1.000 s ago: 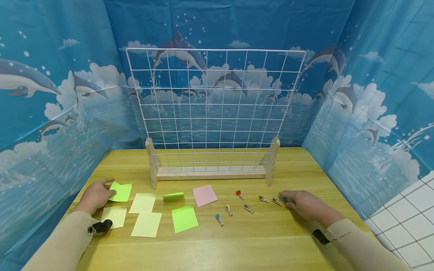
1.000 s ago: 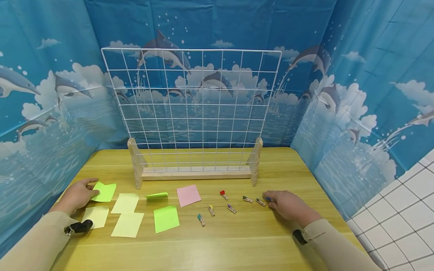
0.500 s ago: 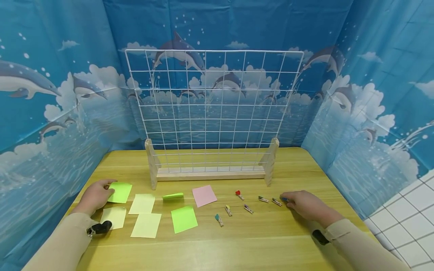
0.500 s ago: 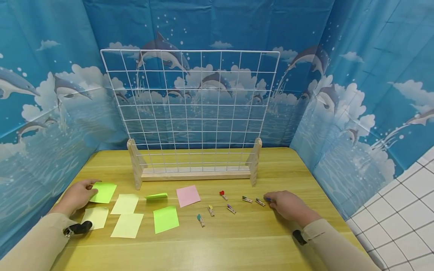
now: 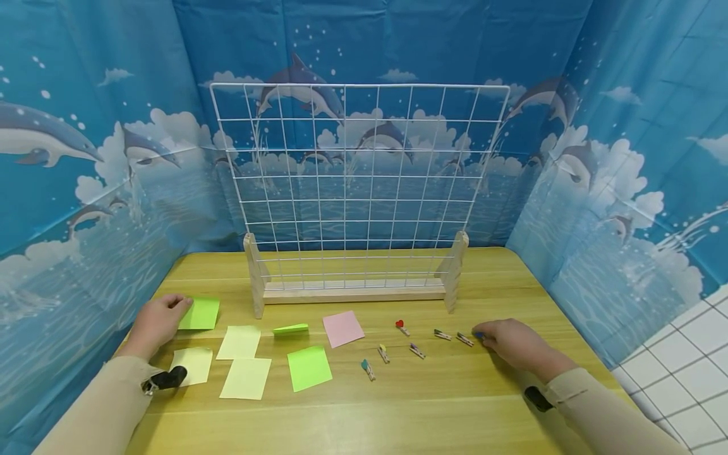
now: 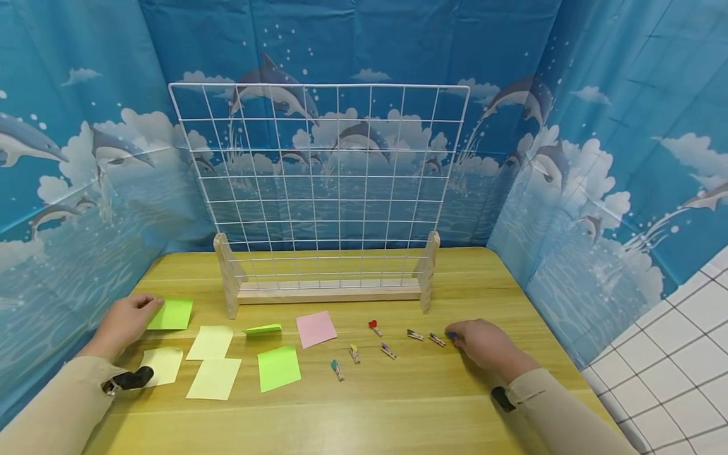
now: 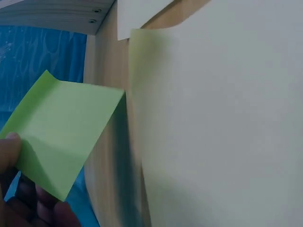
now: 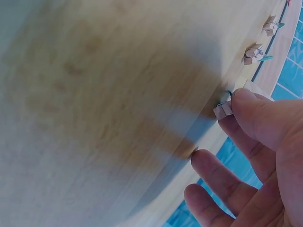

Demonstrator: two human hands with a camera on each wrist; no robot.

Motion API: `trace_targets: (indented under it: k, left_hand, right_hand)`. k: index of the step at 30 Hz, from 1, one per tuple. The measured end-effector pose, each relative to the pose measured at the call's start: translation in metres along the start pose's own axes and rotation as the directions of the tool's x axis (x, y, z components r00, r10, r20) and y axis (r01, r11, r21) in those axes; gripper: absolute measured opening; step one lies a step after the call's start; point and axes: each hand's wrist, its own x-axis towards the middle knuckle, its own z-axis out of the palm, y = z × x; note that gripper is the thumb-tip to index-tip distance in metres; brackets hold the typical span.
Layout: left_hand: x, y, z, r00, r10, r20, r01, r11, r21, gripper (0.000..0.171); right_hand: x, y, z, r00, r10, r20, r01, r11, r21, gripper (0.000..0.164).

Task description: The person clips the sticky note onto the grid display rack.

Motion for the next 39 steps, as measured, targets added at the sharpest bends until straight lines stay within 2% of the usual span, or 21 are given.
trace_targets:
  k: [5, 13, 19, 27, 32, 39]
  left_hand:
    - [0.001, 0.013, -0.004, 0.998, 0.013, -0.066, -0.017, 0.998, -0.063, 0.052]
    - [0.002, 0.040, -0.011, 0.992, 0.040, -0.118, -0.054, 0.992, -0.117, 0.062]
    - [0.005, 0.066, -0.014, 0.983, 0.068, -0.172, -0.092, 0.987, -0.134, 0.060]
    - [0.009, 0.099, -0.019, 0.974, 0.116, -0.192, -0.158, 0.963, -0.219, 0.056]
    - [0.015, 0.114, -0.020, 0.963, 0.155, -0.219, -0.206, 0.950, -0.233, 0.053]
    - [0.022, 0.136, -0.022, 0.950, 0.188, -0.249, -0.246, 0.942, -0.229, 0.058]
  right_hand:
    - [0.001, 0.000, 0.000, 1.000, 0.002, -0.011, -0.002, 1.000, -0.031, 0.024]
    - [0.003, -0.001, -0.001, 1.000, 0.019, -0.008, -0.019, 0.999, -0.039, 0.023]
    - [0.004, -0.001, 0.000, 1.000, 0.024, -0.011, -0.024, 0.999, -0.023, 0.024]
    - [0.004, -0.002, 0.000, 0.999, 0.038, 0.003, -0.038, 0.999, -0.017, 0.024]
    - [0.004, -0.001, 0.001, 0.999, 0.042, -0.005, -0.042, 0.999, 0.001, 0.024]
    - [0.004, -0.002, 0.000, 0.999, 0.047, -0.018, -0.047, 0.999, 0.015, 0.022]
